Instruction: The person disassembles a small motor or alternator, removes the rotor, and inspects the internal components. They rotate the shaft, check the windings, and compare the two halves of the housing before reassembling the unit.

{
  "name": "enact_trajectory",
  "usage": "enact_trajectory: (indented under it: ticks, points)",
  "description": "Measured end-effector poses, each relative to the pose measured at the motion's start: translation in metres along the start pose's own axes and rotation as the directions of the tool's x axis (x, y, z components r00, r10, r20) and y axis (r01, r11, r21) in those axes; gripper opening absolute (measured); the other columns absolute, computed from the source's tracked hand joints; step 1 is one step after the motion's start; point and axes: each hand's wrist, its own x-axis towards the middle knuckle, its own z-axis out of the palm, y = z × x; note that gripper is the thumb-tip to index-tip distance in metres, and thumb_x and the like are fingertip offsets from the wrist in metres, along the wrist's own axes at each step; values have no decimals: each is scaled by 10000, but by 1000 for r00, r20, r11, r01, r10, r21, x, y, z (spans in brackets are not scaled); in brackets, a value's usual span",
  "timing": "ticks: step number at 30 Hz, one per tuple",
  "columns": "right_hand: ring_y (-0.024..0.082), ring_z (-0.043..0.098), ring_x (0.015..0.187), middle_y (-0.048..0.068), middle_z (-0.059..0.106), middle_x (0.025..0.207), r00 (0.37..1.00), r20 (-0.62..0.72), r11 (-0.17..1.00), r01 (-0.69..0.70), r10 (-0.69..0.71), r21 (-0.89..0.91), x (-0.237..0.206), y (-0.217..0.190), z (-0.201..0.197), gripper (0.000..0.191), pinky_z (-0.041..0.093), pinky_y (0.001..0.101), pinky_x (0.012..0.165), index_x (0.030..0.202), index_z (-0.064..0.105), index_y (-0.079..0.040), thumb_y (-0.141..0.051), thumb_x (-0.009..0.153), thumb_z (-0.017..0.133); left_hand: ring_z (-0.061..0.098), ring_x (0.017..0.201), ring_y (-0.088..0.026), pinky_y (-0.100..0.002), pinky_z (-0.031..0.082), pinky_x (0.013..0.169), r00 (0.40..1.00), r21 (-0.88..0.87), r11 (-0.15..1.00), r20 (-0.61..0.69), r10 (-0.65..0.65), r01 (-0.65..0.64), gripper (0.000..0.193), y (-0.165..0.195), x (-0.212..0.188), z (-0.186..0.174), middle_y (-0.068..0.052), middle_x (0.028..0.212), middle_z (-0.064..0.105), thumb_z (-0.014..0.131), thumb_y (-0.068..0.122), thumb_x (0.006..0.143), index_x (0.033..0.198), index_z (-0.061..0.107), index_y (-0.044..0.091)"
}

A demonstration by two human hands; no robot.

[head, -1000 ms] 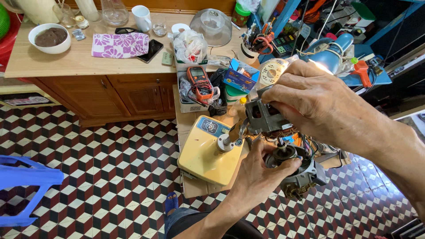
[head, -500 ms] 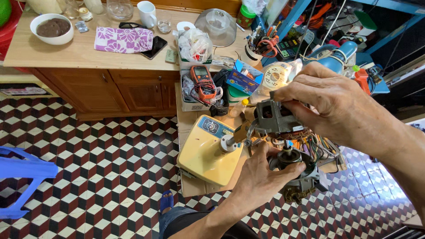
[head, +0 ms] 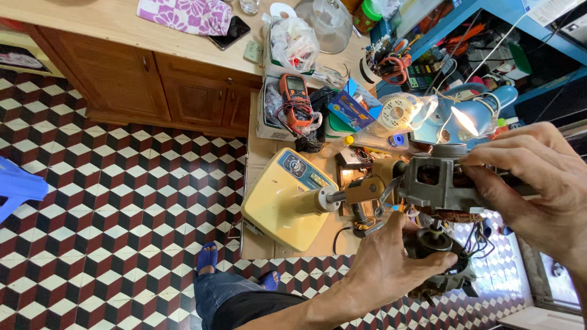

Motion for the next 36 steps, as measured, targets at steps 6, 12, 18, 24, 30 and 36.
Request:
enact_trajectory:
  ticks: [6, 12, 18, 24, 30, 36]
  points:
    - [206, 666, 1063, 35, 731, 1076, 997, -67, 999, -50, 49, -14, -23, 1, 6, 237, 482, 309, 920, 1091, 696, -83, -19, 902, 822, 753, 954, -278, -376, 614, 833, 990, -60, 990, 67, -126, 130, 657, 1, -2, 5, -187, 1053, 714, 787, 480, 868, 1169, 521, -40]
    - [194, 626, 1033, 31, 711, 1094, 994, -79, 996, -76, 73, -39, -29, 3, 10, 225, 457, 312, 922, 1086, 657, -92, -13, 960, 826, 719, 986, -265, -368, 586, 860, 970, -186, 955, 121, -213, 233, 636, 10, -5, 13, -205, 1076, 672, 764, 449, 908, 1200, 495, -47]
    - [183, 618, 1034, 30, 712, 1122, 994, -61, 994, -96, 92, -61, -36, 3, 7, 224, 453, 305, 936, 1111, 647, -100, -7, 995, 814, 699, 960, -227, -367, 571, 845, 988, -323, 934, 80, -135, 153, 581, 13, -8, 19, -176, 1074, 670, 748, 385, 952, 1250, 462, -24]
    - [196, 606, 1045, 46, 702, 1138, 988, -75, 987, -139, 133, -77, -41, -3, 7, 227, 453, 310, 945, 1118, 633, -81, 8, 1000, 805, 680, 945, -197, -357, 566, 822, 996, -364, 927, 16, -88, 88, 513, 8, -9, 32, -149, 1069, 658, 765, 335, 992, 1224, 447, 6]
    - [194, 602, 1112, 66, 651, 1154, 970, -91, 973, -220, 226, 72, -55, -3, 12, 186, 485, 270, 983, 1160, 613, -48, 22, 1042, 739, 688, 1031, -218, -366, 570, 908, 991, -348, 937, -127, -31, -15, 521, 4, -5, 39, -148, 1057, 662, 823, 354, 989, 1167, 488, -2]
    - [156, 605, 1128, 76, 630, 1159, 940, -77, 938, -321, 332, 128, -75, 0, 15, 132, 510, 252, 999, 1150, 588, -41, 5, 1091, 696, 684, 1082, -228, -370, 579, 925, 985, -543, 837, -92, -144, 71, 597, 11, 2, 38, -139, 1185, 656, 776, 352, 932, 1329, 491, 11]
